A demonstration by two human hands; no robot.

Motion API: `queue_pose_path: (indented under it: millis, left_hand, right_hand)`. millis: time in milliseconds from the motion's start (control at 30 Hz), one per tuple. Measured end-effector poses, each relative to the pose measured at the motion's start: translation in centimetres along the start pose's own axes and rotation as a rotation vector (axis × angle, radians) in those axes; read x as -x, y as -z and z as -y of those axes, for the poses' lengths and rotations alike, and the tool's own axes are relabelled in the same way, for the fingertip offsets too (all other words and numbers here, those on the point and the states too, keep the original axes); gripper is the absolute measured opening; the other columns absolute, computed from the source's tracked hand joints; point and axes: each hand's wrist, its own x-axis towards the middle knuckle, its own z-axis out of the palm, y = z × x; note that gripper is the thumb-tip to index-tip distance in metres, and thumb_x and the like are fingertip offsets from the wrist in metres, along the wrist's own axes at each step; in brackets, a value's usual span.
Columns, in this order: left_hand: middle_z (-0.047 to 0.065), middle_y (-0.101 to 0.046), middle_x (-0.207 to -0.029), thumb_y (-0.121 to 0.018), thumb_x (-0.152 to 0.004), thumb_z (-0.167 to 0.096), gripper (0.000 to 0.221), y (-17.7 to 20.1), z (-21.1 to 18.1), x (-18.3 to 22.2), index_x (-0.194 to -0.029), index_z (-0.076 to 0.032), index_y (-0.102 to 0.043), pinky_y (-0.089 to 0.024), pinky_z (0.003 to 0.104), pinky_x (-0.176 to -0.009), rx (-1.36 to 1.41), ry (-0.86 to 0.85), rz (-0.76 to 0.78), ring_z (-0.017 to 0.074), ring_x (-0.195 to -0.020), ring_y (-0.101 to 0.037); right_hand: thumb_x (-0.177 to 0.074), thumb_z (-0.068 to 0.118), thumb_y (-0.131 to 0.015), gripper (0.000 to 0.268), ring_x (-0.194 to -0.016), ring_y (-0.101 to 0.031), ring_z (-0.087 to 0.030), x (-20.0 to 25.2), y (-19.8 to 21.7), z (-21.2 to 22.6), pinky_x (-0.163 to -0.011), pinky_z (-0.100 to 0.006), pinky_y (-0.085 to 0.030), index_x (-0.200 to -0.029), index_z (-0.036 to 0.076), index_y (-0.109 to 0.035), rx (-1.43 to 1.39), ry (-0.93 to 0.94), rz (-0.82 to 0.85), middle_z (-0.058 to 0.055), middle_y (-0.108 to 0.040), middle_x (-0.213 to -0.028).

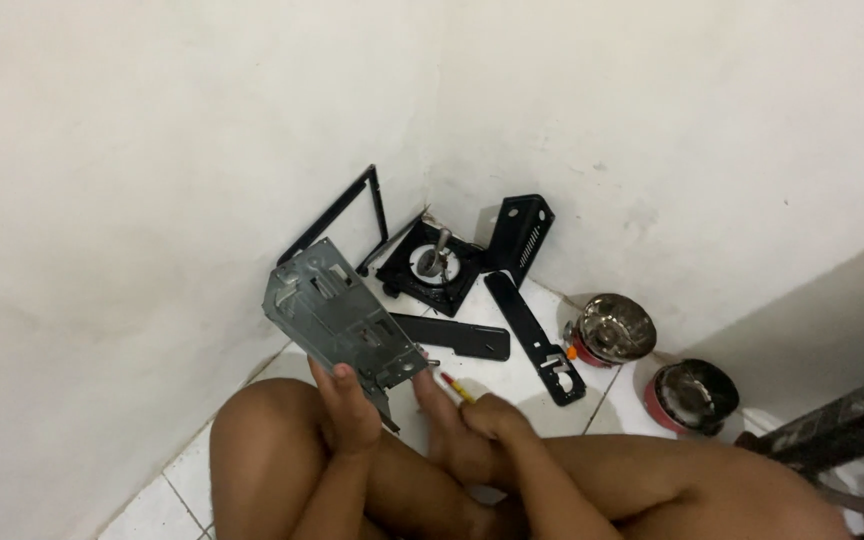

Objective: Cleaning and inspecting a gas manifold component from a disassembled portable stove using a brush and screwdriver.

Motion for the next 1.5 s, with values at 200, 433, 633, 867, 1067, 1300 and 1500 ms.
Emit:
queue_pose_path:
  millis: [200, 433, 633, 867, 1067, 1300, 1500]
  left_hand:
    - [0.011, -0.063, -0.11, -0.015, -0.109, -0.036, 0.05, 1.8, -0.1, -0.3, -0.114, -0.006, -0.055, -0.04, 0.04, -0.096, -0.499, 0.428, -0.209, 0.0264, -0.096, -0.056]
    - [0.018, -0.041, -0.159, -0.021, -0.091, -0.065, 0.091, -1.0, -6.3, -2.2, -0.161, -0.007, -0.026, -0.034, 0.047, -0.111, 0.373, 0.394, -0.218, 0.0327, -0.133, -0.044]
    - [0.017, -0.044, -0.159, -0.028, -0.091, -0.06, 0.088, 0.1, -3.9, -2.1, -0.159, -0.004, -0.032, -0.031, 0.042, -0.115, 0.358, 0.59, -0.245, 0.0312, -0.135, -0.045]
    - [0.018, -0.054, -0.121, -0.028, -0.103, -0.061, 0.071, 1.8, 1.1, -1.3, -0.141, -0.005, -0.049, -0.035, 0.046, -0.084, 0.403, 0.951, -0.46, 0.0306, -0.093, -0.046]
    - [0.022, -0.049, -0.142, -0.029, -0.101, -0.043, 0.064, -1.2, 3.6, -3.5, -0.157, -0.013, -0.034, -0.035, 0.055, -0.1, 0.287, 0.915, -0.308, 0.0381, -0.118, -0.047]
    - [0.012, -0.036, -0.165, -0.037, -0.101, -0.045, 0.073, 0.9, 13.2, -0.6, -0.163, -0.011, -0.019, -0.025, 0.039, -0.12, -0.249, 0.894, 0.122, 0.028, -0.147, -0.04]
    - [0.009, -0.03, -0.169, -0.045, -0.094, -0.053, 0.081, -0.4, 12.8, -2.5, -0.163, -0.016, -0.021, -0.024, 0.042, -0.123, -0.322, 0.953, 0.251, 0.0279, -0.154, -0.031]
  right_hand:
    - [-0.102, 0.05, -0.039, 0.053, -0.099, -0.071, -0.024, 6.8, 2.5, -1.0, -0.087, -0.039, -0.052, -0.116, 0.011, -0.072, -0.12, 0.03, -0.185, -0.01, -0.075, -0.111]
    - [-0.104, 0.05, -0.044, 0.04, -0.154, -0.002, -0.046, 14.8, -1.2, 3.1, -0.128, -0.059, -0.006, -0.136, 0.037, -0.065, 0.081, 0.013, 0.034, -0.003, -0.045, -0.153]
    - [-0.1, 0.034, -0.047, 0.035, -0.105, -0.065, -0.035, 9.7, -4.5, 3.9, -0.093, -0.045, -0.049, -0.114, 0.011, -0.069, 0.153, 0.33, 0.097, -0.014, -0.07, -0.115]
    - [-0.103, 0.046, -0.045, 0.047, -0.135, -0.055, -0.02, 7.2, -2.1, 6.6, -0.122, -0.04, -0.026, -0.136, 0.016, -0.062, -0.057, 0.088, 0.268, -0.006, -0.064, -0.137]
    - [-0.099, 0.023, -0.058, 0.035, -0.05, -0.055, -0.02, -0.3, -0.5, 0.7, -0.054, -0.026, -0.044, -0.103, -0.006, -0.078, -0.967, 0.021, 0.019, -0.011, -0.06, -0.059]
    - [-0.105, 0.052, -0.016, 0.083, -0.068, -0.062, -0.026, -0.1, 1.5, -3.5, -0.064, -0.034, -0.048, -0.125, -0.006, -0.072, -1.18, 0.187, -0.328, -0.021, -0.07, -0.082]
    - [-0.099, 0.002, -0.047, 0.025, -0.07, -0.059, -0.022, -2.3, -1.3, -5.6, -0.065, -0.034, -0.051, -0.11, -0.008, -0.067, -1.257, 0.671, -0.392, -0.017, -0.067, -0.082]
